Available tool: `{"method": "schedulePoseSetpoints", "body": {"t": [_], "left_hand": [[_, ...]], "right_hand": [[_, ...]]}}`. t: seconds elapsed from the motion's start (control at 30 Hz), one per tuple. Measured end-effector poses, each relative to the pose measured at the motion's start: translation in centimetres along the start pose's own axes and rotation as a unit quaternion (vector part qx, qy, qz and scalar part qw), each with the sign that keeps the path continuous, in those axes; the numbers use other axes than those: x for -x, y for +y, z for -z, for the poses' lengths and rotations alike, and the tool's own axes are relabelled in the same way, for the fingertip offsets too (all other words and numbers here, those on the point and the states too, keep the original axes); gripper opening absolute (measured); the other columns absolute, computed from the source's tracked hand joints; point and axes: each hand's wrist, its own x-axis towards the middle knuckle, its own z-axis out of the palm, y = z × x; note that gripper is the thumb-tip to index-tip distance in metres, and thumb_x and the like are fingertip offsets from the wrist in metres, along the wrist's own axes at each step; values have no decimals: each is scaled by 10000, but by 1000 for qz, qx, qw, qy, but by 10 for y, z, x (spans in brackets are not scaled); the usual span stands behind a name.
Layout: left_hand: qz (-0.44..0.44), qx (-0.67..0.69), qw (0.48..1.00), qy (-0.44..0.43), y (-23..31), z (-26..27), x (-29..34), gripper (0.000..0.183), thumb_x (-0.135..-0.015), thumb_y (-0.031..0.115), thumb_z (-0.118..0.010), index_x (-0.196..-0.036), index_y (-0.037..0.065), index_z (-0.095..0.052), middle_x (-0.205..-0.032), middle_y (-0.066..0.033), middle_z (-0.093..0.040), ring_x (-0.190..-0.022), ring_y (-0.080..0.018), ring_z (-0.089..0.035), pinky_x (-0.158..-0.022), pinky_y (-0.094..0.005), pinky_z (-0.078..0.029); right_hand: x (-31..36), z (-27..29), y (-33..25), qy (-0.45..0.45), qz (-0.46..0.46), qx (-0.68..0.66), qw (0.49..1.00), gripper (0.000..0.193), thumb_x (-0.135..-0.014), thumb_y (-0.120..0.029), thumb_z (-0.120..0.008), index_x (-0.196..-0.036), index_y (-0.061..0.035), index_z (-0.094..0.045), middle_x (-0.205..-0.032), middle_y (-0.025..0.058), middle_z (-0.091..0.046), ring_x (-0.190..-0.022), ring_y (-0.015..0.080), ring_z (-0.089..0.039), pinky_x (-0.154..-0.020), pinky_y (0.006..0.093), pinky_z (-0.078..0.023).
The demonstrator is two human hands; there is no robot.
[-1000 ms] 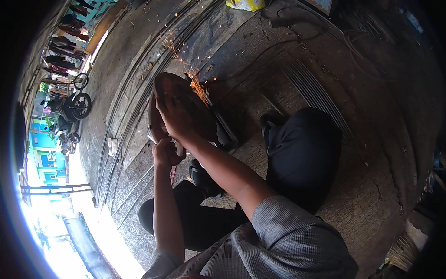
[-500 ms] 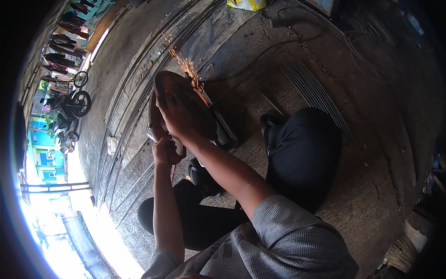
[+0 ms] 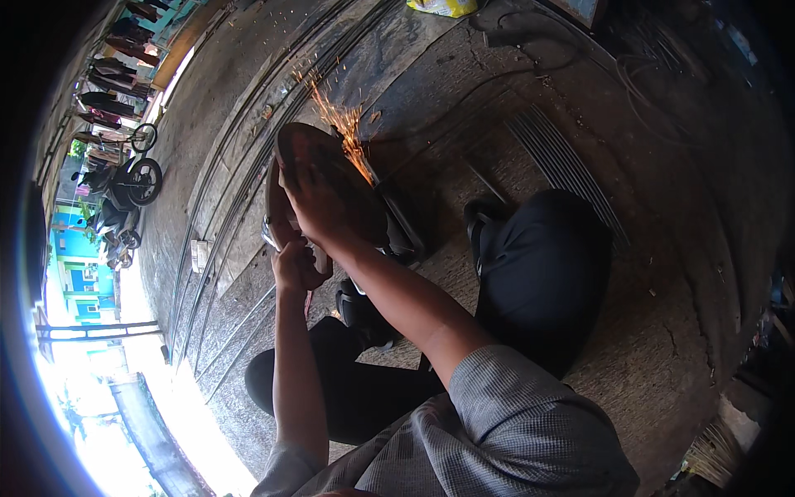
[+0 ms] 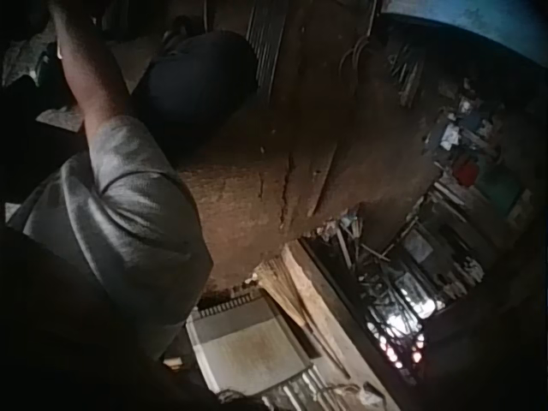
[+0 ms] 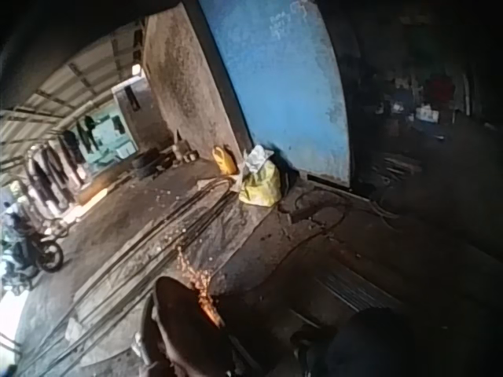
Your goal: Cutting thin metal rods using a circular metal saw.
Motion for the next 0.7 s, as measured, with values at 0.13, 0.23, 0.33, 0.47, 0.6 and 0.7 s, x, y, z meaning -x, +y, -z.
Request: {"method": "schedulePoseSetpoints", "body": {"t": [0.13,0.23,0.33,0.47,0.6,0.7], "left_hand": [[12,-3,1000,3,2,-3,2,251,-738,113,-598,-955,-12,-582,-716,-72,-584,-593,-163,-583,-547,-287,-503],[4,2,1000,-3,2,-1,3,259,-736,116,-597,-958,-17,-580,-714,-76,-583,-593,-169,-584,-552,-290,-505],[10,8,1000,-11,0,2,0,271,-734,120,-597,-963,-24,-579,-711,-83,-585,-589,-176,-585,-556,-294,-504],[-1,3,1000,-3,1,-2,2,280,-729,125,-598,-961,-31,-582,-706,-88,-588,-588,-183,-587,-558,-297,-503],[-6,-5,1000,1,0,-1,2,272,-729,130,-600,-947,-32,-588,-705,-92,-591,-588,-188,-592,-555,-297,-501],[-8,0,1000,1,-1,0,1,261,-730,132,-602,-934,-30,-592,-707,-96,-596,-587,-188,-595,-553,-298,-500]], "right_hand": [[0,4,1,-5,0,6,1000,633,-812,-108,-529,-1408,-49,-321,-1363,270,-387,-1191,436,-456,-983,460,-402],[0,5,-1,-5,6,13,1000,637,-807,-111,-539,-1404,-48,-326,-1359,274,-390,-1185,434,-461,-979,465,-403],[0,4,-2,29,23,47,998,656,-743,-97,-582,-1357,-19,-367,-1267,242,-445,-1114,388,-498,-965,405,-431],[1,4,0,29,23,51,998,652,-743,-94,-581,-1354,-18,-367,-1264,242,-447,-1120,392,-496,-966,410,-430],[2,5,-2,29,21,50,998,643,-745,-89,-577,-1351,-17,-375,-1265,242,-448,-1121,395,-496,-967,413,-430],[1,4,-1,36,23,41,998,637,-745,-83,-575,-1347,-21,-379,-1273,241,-442,-1120,396,-498,-952,412,-444]]}}
